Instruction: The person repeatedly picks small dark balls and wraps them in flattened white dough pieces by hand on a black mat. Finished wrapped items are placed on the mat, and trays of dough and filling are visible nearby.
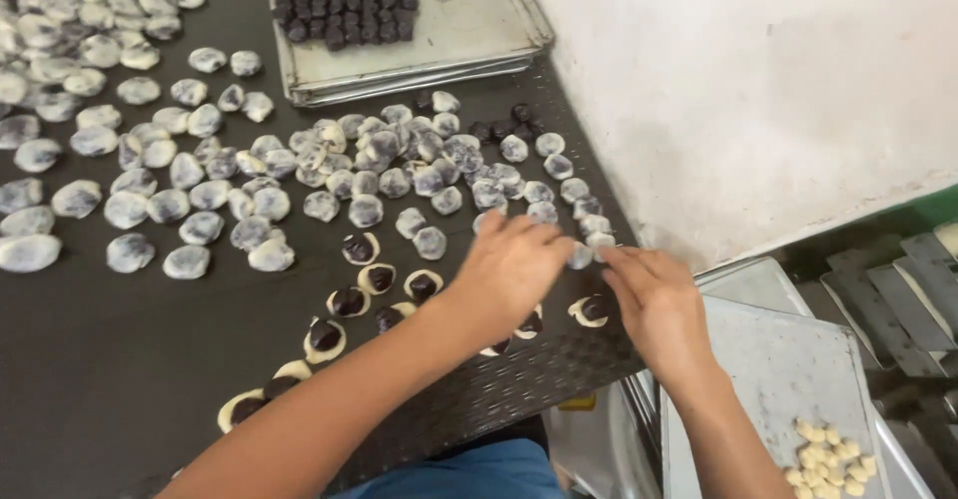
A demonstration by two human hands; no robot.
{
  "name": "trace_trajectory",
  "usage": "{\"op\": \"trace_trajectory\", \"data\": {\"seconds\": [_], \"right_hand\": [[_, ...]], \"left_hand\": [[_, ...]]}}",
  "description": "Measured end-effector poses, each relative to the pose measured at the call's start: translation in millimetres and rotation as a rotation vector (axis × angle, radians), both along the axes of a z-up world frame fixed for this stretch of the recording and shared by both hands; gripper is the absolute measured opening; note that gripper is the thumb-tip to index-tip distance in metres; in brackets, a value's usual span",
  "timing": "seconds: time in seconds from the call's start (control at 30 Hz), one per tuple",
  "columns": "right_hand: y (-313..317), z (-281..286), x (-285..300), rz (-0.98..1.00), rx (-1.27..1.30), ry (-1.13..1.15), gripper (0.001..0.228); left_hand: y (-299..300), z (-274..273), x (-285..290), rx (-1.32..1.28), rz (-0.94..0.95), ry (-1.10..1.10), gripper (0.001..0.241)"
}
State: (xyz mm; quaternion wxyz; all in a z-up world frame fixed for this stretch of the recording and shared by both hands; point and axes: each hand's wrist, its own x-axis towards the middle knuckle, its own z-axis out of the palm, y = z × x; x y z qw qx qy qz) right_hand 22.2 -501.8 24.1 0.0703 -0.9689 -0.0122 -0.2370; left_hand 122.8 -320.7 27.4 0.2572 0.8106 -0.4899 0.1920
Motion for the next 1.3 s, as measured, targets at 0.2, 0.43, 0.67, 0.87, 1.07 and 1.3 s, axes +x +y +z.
{"op": "trace_trajectory", "data": {"seconds": [0.2,0.43,0.67,0.87,1.07,1.3], "right_hand": [[-6.0,9.9,-22.0,-0.225,0.635,0.223,0.015],[-1.1,-35.2,-26.6,-0.183,0.511,0.061,0.014],[19.7,5.4,-36.5,-0.039,0.557,0.209,0.013],[17.1,-4.7,-49.8,-0.08,0.53,0.15,0.031],[22.1,-33.7,-46.3,-0.039,0.543,0.017,0.025],[20.8,23.1,-65.6,0.228,0.213,-0.272,0.053]], "left_hand": [[-25.3,-28.5,-30.8,0.096,-0.141,0.187,0.022],[-25.2,-39.6,-49.7,0.044,-0.162,0.197,0.021],[-29.6,-29.7,-41.7,0.18,-0.095,0.454,0.02],[-30.0,-23.7,-39.9,0.223,-0.119,0.469,0.021],[-25.5,-34.1,-39.7,0.262,-0.183,0.257,0.034],[-38.1,15.9,-28.5,0.561,0.224,0.916,0.029]]}}
